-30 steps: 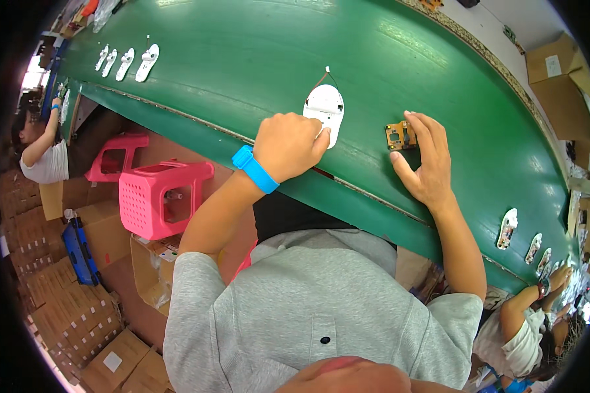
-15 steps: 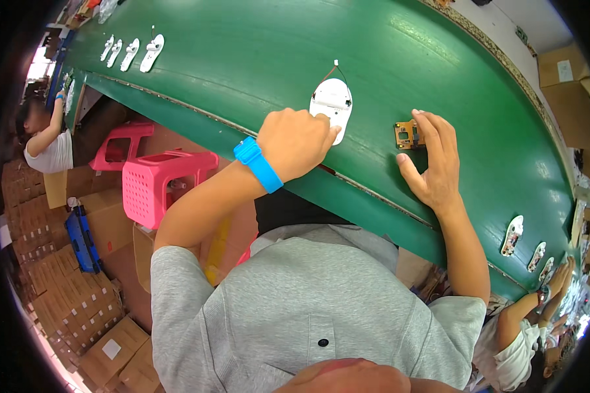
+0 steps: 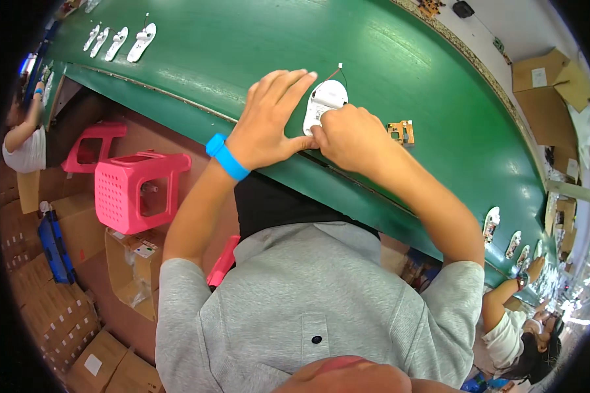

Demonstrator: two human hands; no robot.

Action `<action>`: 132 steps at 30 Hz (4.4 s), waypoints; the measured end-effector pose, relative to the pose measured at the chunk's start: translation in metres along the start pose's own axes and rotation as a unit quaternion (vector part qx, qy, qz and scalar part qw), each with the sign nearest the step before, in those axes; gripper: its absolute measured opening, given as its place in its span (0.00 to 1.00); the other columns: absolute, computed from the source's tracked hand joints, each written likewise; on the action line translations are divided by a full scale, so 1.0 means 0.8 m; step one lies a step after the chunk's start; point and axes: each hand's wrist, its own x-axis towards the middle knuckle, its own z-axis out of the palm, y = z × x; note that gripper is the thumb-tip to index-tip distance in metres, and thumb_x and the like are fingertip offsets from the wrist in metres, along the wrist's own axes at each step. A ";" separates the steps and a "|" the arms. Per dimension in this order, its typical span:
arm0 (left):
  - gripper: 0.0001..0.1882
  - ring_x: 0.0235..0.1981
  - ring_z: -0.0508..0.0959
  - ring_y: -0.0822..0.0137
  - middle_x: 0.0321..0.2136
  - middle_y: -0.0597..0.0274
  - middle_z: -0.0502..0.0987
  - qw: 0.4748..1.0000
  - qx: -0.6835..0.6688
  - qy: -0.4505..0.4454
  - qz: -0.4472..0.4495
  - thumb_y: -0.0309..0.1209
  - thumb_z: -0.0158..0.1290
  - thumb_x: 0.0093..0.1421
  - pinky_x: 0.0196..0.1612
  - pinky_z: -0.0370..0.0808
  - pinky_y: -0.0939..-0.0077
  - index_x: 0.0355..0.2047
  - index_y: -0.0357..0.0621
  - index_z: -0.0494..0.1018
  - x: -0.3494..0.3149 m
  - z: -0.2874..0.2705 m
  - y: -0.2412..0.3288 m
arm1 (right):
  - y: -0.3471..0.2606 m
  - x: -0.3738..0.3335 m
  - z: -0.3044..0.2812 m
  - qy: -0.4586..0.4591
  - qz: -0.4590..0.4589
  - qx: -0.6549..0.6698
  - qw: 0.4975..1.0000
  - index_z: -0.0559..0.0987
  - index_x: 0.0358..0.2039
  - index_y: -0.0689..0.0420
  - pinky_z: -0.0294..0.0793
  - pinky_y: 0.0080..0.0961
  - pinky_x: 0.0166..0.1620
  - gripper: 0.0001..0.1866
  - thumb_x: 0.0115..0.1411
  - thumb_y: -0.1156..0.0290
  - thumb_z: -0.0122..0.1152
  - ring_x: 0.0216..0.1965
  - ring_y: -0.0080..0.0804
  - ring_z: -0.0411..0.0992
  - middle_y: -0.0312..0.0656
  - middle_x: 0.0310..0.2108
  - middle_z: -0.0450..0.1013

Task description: Assembling small electronic components by manually placing them into white plastic housings on a production line.

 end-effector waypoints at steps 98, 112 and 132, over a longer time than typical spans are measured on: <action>0.28 0.51 0.81 0.49 0.55 0.34 0.75 0.561 -0.818 0.020 -0.124 0.30 0.43 0.71 0.56 0.77 0.67 0.67 0.26 0.58 -0.011 0.044 0.088 | 0.184 -0.160 0.075 0.414 0.013 0.228 0.881 0.72 0.20 0.60 0.59 0.23 0.23 0.12 0.62 0.81 0.58 0.16 0.26 0.55 0.34 0.16 0.65; 0.29 0.58 0.76 0.42 0.58 0.35 0.74 0.695 -0.712 -0.020 -0.098 0.24 0.40 0.64 0.63 0.72 0.57 0.66 0.27 0.61 -0.029 0.031 0.114 | 0.162 -0.142 0.078 0.434 -0.055 0.269 0.858 0.73 0.21 0.62 0.65 0.24 0.29 0.13 0.65 0.79 0.52 0.20 0.27 0.57 0.37 0.18 0.65; 0.10 0.28 0.70 0.66 0.29 0.56 0.76 0.815 -0.577 0.039 -0.020 0.20 0.44 0.61 0.33 0.71 0.75 0.36 0.34 0.76 -0.040 0.049 0.116 | 0.166 -0.145 0.081 0.427 -0.042 0.263 0.864 0.73 0.21 0.62 0.65 0.23 0.29 0.13 0.64 0.81 0.53 0.20 0.27 0.57 0.36 0.17 0.63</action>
